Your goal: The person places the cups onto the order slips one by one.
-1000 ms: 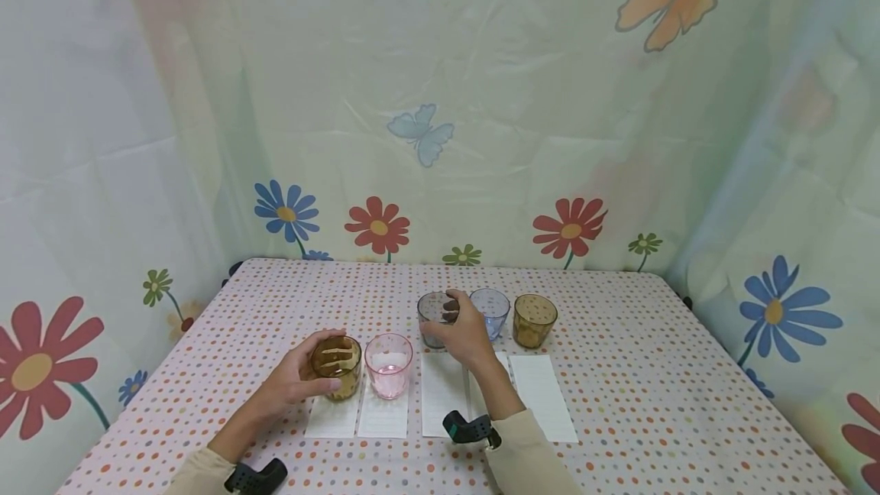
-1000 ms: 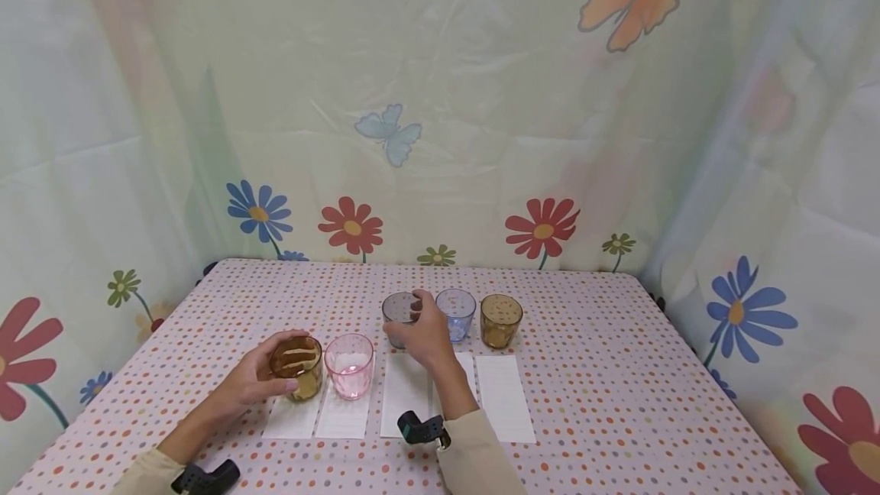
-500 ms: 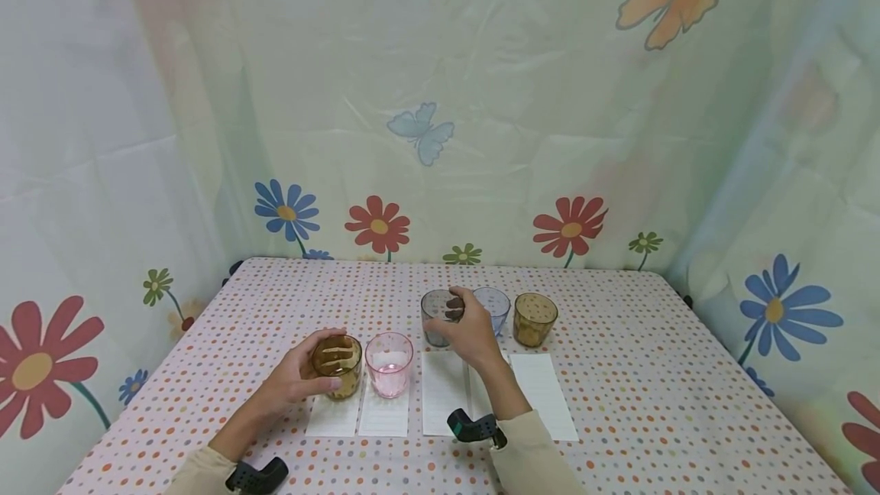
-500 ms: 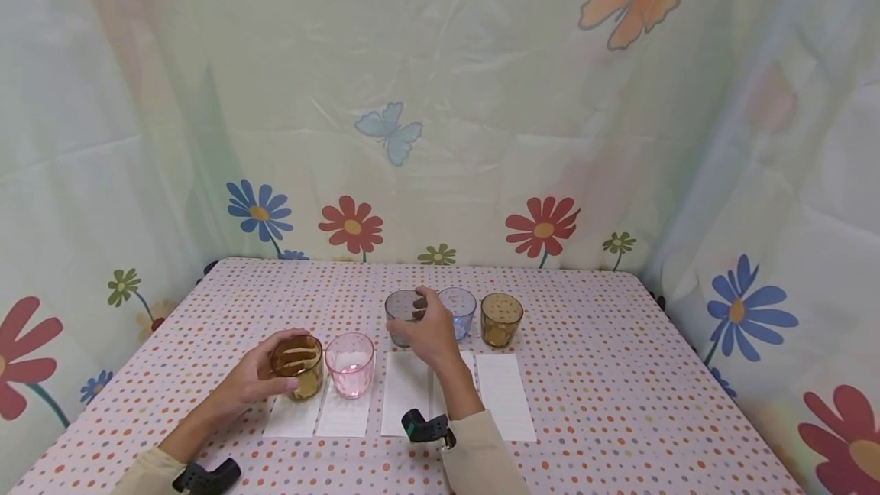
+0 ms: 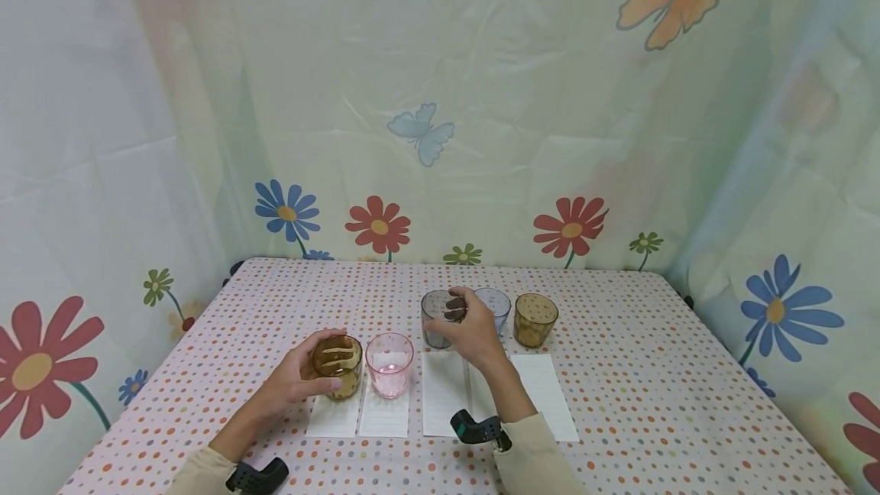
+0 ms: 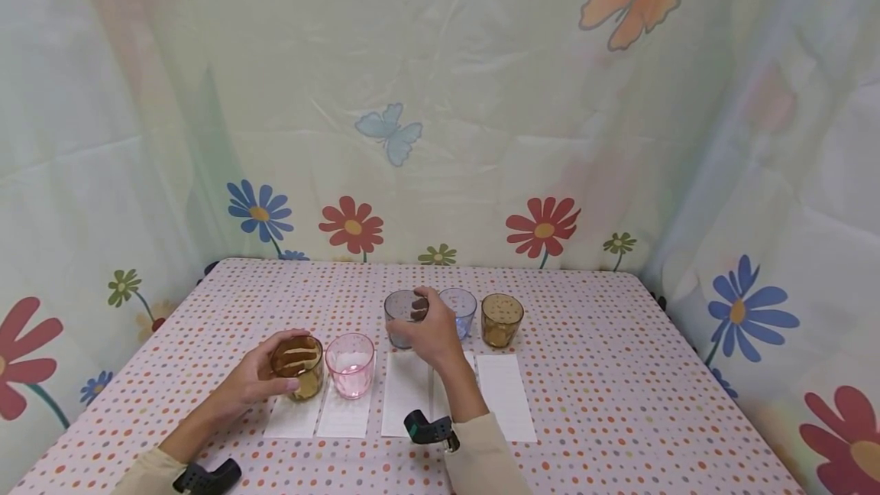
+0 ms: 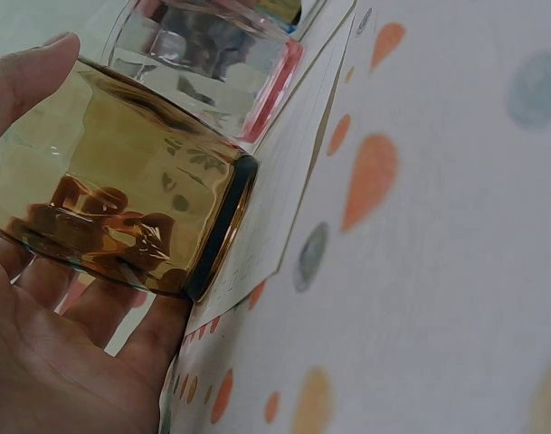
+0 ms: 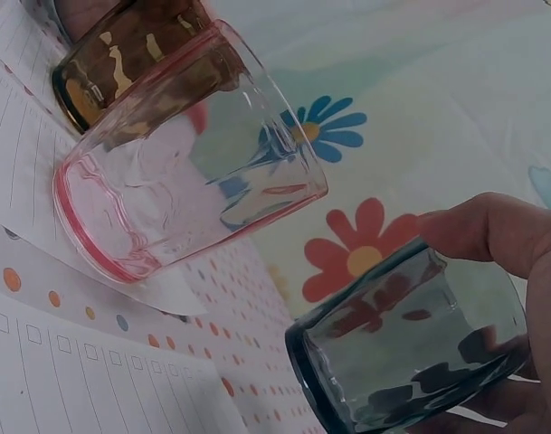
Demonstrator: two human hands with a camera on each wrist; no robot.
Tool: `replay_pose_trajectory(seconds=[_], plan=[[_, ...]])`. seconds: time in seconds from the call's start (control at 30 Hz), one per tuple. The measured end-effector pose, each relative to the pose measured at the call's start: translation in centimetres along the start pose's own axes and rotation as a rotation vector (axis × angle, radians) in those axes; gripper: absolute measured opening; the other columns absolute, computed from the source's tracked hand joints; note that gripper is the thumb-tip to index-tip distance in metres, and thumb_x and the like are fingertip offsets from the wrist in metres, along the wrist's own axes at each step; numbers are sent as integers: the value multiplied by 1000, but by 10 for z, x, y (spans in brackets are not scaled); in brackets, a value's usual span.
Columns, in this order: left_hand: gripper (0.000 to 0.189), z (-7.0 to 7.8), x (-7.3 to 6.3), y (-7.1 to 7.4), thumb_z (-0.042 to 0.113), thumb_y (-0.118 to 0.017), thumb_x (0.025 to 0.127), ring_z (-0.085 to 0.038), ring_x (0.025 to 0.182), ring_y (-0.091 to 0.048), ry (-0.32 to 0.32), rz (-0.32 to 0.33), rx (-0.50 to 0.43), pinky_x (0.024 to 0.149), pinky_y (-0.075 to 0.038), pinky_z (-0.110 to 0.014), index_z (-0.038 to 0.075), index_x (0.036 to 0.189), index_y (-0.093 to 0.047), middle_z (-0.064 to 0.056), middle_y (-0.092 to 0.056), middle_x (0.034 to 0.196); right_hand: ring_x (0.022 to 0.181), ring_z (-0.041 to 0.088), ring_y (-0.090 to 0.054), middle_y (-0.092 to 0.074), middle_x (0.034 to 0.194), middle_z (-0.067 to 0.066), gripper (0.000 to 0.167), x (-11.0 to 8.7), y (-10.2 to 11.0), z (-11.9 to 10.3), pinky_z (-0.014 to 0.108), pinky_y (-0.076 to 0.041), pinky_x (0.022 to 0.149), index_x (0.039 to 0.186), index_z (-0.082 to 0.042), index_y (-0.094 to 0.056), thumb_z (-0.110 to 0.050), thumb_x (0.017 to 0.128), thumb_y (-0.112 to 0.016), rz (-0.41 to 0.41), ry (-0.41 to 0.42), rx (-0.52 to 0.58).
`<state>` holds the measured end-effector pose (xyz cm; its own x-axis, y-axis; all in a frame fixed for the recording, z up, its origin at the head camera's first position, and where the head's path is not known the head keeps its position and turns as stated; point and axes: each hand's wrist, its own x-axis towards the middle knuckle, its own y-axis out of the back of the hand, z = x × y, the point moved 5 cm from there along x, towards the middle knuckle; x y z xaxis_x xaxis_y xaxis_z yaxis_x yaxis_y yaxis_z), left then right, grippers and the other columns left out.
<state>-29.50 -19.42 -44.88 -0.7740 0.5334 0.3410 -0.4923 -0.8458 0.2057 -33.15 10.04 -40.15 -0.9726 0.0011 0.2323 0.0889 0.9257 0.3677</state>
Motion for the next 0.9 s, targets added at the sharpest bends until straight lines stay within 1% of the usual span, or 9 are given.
replay_pose_trajectory(seconds=[0.23,0.43,0.57,0.73,0.83,0.9], plan=[[67,1,0,-1,-2,-65,94,-43,130,-53,-9,-7,-13,106,-50,-42,-8,151,-30,-36,-42,143,104,27,-63,-64,119,16,74,-3,6,2,39,-57,82,142,-4,-53,-23,78,-85,-6,6,-3],[67,1,0,-1,-2,-65,94,-46,130,-52,-6,-6,-10,105,-50,-42,-7,152,-31,-36,-42,144,103,25,-64,-65,114,11,71,-5,10,2,38,-58,82,139,-6,-55,-21,77,-85,-20,10,-4],[67,0,0,0,-2,-65,93,-48,129,-52,0,-3,-3,105,-51,-40,-7,151,-31,-35,-43,143,105,27,-65,-67,116,11,71,-7,10,2,40,-58,83,139,-8,-56,-21,76,-85,-62,17,-9],[67,0,0,0,-3,-64,94,-44,130,-53,-14,-10,-10,106,-50,-41,-8,151,-31,-36,-43,143,109,30,-66,-68,116,8,73,-8,10,2,43,-58,85,140,-9,-56,-23,75,-85,-117,26,-26],[66,-1,0,0,-3,-65,93,-44,130,-53,-16,-8,-14,105,-50,-40,-6,151,-32,-36,-42,143,108,28,-66,-68,115,8,71,-9,10,2,44,-57,86,138,-10,-57,-23,75,-86,-137,32,-22],[67,-1,0,0,-3,-65,93,-45,129,-52,-11,-4,-11,105,-50,-39,-6,151,-32,-36,-43,143,107,27,-66,-68,116,10,70,-9,10,2,44,-57,87,136,-9,-58,-23,74,-87,-152,38,-19]])
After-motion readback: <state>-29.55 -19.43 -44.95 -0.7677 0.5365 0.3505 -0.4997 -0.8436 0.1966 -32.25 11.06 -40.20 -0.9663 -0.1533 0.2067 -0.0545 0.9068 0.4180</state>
